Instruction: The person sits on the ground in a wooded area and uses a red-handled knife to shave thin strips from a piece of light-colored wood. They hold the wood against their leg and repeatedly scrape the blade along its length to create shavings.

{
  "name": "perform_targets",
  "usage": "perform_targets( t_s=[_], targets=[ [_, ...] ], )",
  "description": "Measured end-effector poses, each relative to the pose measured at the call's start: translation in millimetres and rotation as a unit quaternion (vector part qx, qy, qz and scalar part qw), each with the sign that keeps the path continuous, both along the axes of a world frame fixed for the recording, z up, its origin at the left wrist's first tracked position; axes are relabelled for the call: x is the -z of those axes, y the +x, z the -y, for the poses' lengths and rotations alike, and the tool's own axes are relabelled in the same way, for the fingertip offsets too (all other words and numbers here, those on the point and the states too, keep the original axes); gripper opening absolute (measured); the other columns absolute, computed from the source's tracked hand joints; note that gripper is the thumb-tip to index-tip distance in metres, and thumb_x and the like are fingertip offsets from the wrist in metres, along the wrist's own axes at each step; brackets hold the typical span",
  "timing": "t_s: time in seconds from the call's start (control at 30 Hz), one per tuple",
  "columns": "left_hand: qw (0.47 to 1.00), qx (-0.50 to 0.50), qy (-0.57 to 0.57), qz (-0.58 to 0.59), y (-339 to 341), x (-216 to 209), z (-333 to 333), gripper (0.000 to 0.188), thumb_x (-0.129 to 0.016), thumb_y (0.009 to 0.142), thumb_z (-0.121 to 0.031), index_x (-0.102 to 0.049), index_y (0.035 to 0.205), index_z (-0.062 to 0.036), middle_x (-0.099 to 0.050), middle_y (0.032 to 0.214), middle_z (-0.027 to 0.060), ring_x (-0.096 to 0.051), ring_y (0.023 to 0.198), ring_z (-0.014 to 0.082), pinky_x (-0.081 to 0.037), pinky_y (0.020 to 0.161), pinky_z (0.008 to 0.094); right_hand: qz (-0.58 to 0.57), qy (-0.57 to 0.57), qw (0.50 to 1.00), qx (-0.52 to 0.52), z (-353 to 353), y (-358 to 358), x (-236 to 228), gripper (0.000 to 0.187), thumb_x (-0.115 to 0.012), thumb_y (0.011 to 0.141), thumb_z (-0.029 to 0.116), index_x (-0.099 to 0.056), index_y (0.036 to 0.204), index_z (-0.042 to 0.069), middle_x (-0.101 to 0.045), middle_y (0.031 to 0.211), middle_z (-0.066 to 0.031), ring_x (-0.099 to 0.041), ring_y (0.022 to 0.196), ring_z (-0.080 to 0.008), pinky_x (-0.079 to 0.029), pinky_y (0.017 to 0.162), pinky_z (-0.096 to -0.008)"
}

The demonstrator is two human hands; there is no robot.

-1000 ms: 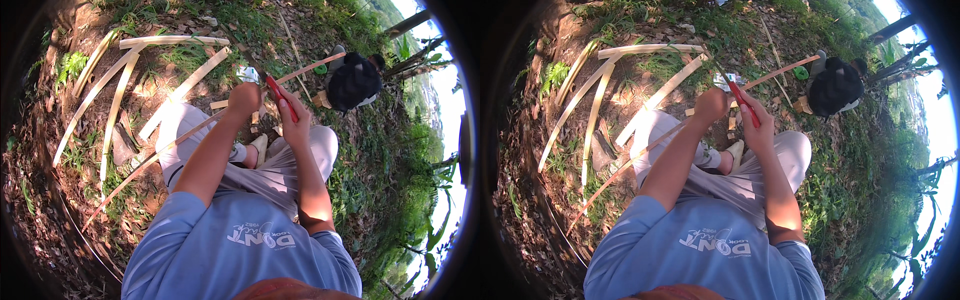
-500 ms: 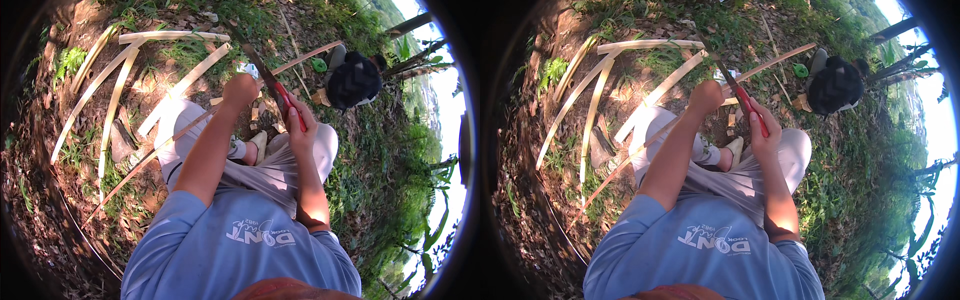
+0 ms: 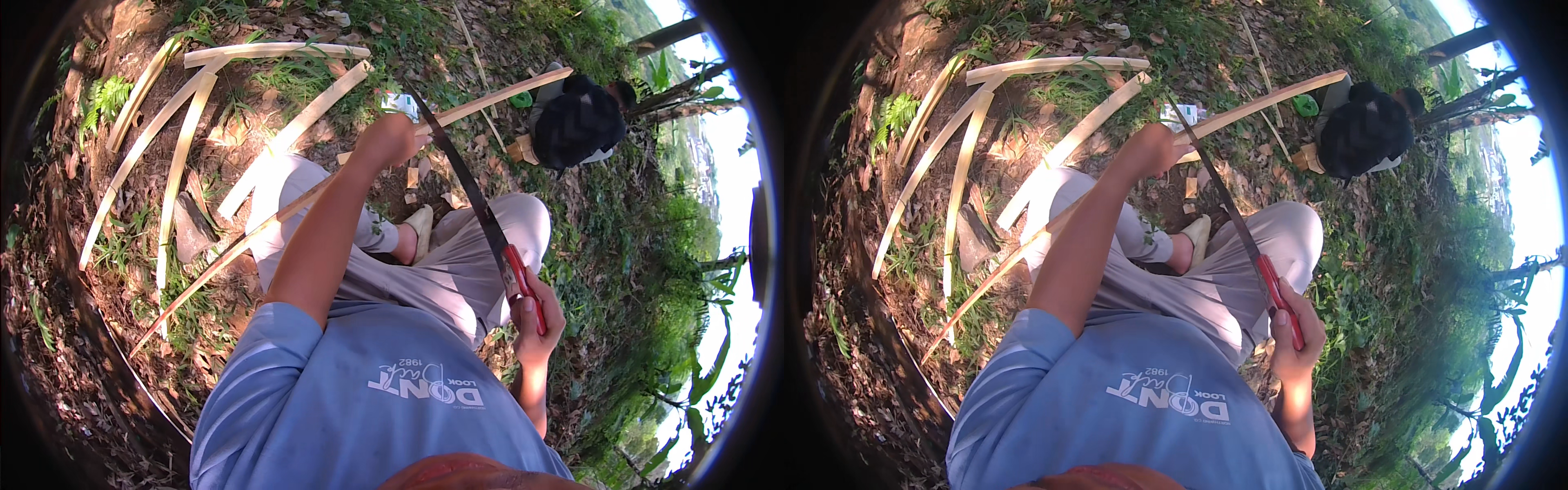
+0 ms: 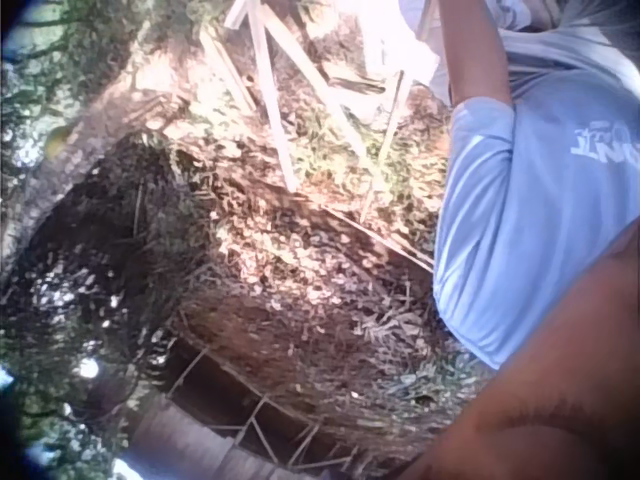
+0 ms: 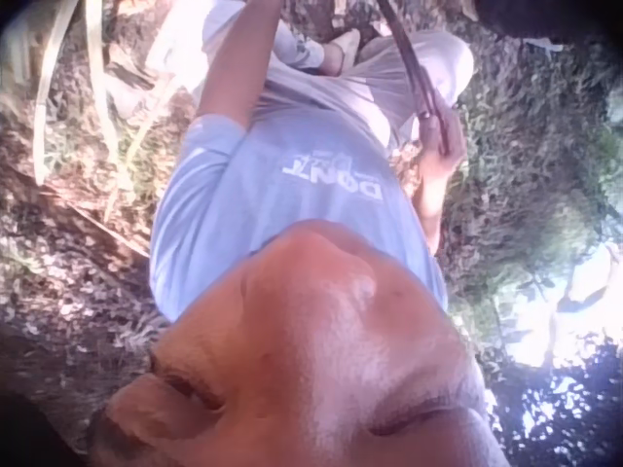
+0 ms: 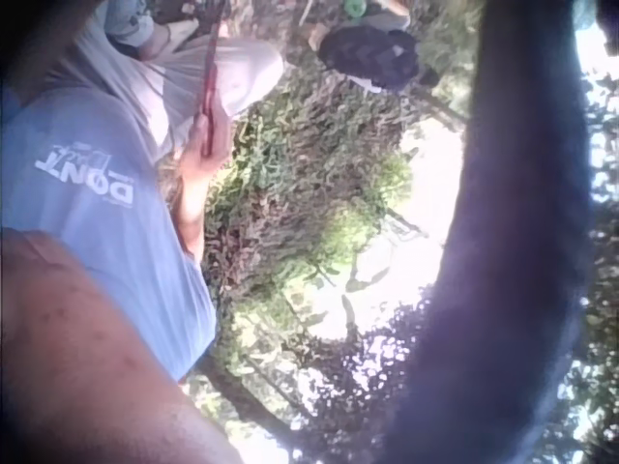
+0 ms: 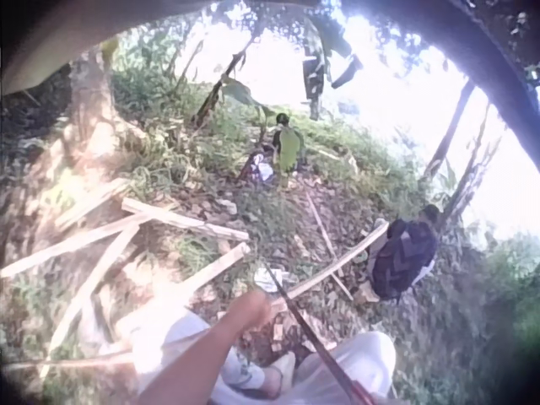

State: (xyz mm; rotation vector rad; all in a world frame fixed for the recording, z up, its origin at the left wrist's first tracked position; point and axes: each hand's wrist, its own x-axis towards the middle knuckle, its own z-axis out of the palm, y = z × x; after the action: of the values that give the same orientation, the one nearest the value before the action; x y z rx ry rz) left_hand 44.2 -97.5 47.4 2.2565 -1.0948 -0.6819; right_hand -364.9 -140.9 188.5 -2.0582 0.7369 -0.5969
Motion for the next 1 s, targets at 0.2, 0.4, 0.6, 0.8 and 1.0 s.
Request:
perform_targets(
  t_s=[0.2,0.4,0.6,0.8,1.0],
  targets=[
    [0.962,-0.063,-0.140,0.226,-28.2,20.6,-3.2,0.054,-0.067,0.104,-0.046,-0.076,0.080,0.0014,-0.072,0.073,0.0199,-0.076,0.071,0.0389,-0.062,0.070,0.0503,0.089,-0.088,0.992,0.035,-7.2,-49.8,-25.1,0.047,-0.063,0.108,0.023,-0.067,0.137,-0.014,-0.078,0.097,-0.0148,-0.066,0.074,-0.0120,-0.054,0.073,-0.0264],
    [0.969,-0.106,-0.084,0.206,-56.6,5.3,-0.3,0.036,-0.068,0.101,-0.033,-0.076,0.087,-0.0010,-0.075,0.077,0.0209,-0.077,0.072,0.0408,-0.063,0.068,0.0520,0.118,-0.073,0.990,0.032,-2.8,16.7,-0.8,0.050,-0.063,0.110,0.030,-0.068,0.141,-0.008,-0.074,0.090,-0.0072,-0.056,0.065,-0.0068,-0.044,0.063,-0.0233],
    [0.957,-0.123,-0.091,0.248,-67.4,11.6,0.0,0.021,-0.065,0.098,-0.021,-0.072,0.093,-0.0024,-0.075,0.076,0.0212,-0.078,0.072,0.0405,-0.063,0.067,0.0513,0.155,-0.033,0.986,-0.060,29.5,145.5,33.2,0.036,-0.064,0.110,0.019,-0.071,0.141,0.001,-0.078,0.095,-0.0093,-0.067,0.075,-0.0108,-0.052,0.072,-0.0274],
    [0.942,-0.129,-0.122,0.286,-67.7,24.6,5.9,0.027,-0.062,0.098,-0.023,-0.070,0.089,0.0006,-0.073,0.070,0.0216,-0.076,0.065,0.0407,-0.062,0.061,0.0522,0.184,-0.020,0.979,-0.087,50.9,207.2,62.0,0.036,-0.066,0.110,0.020,-0.072,0.140,0.002,-0.081,0.107,-0.0117,-0.071,0.091,-0.0121,-0.056,0.084,-0.0306],
    [0.949,-0.112,-0.138,0.261,-64.6,22.5,1.5,0.028,-0.061,0.098,-0.022,-0.071,0.088,0.0017,-0.073,0.072,0.0234,-0.075,0.065,0.0416,-0.061,0.062,0.0530,0.179,0.007,0.980,-0.087,49.4,212.1,68.8,0.036,-0.066,0.109,0.020,-0.072,0.139,0.001,-0.081,0.103,-0.0148,-0.072,0.093,-0.0135,-0.056,0.086,-0.0313]
  ],
)
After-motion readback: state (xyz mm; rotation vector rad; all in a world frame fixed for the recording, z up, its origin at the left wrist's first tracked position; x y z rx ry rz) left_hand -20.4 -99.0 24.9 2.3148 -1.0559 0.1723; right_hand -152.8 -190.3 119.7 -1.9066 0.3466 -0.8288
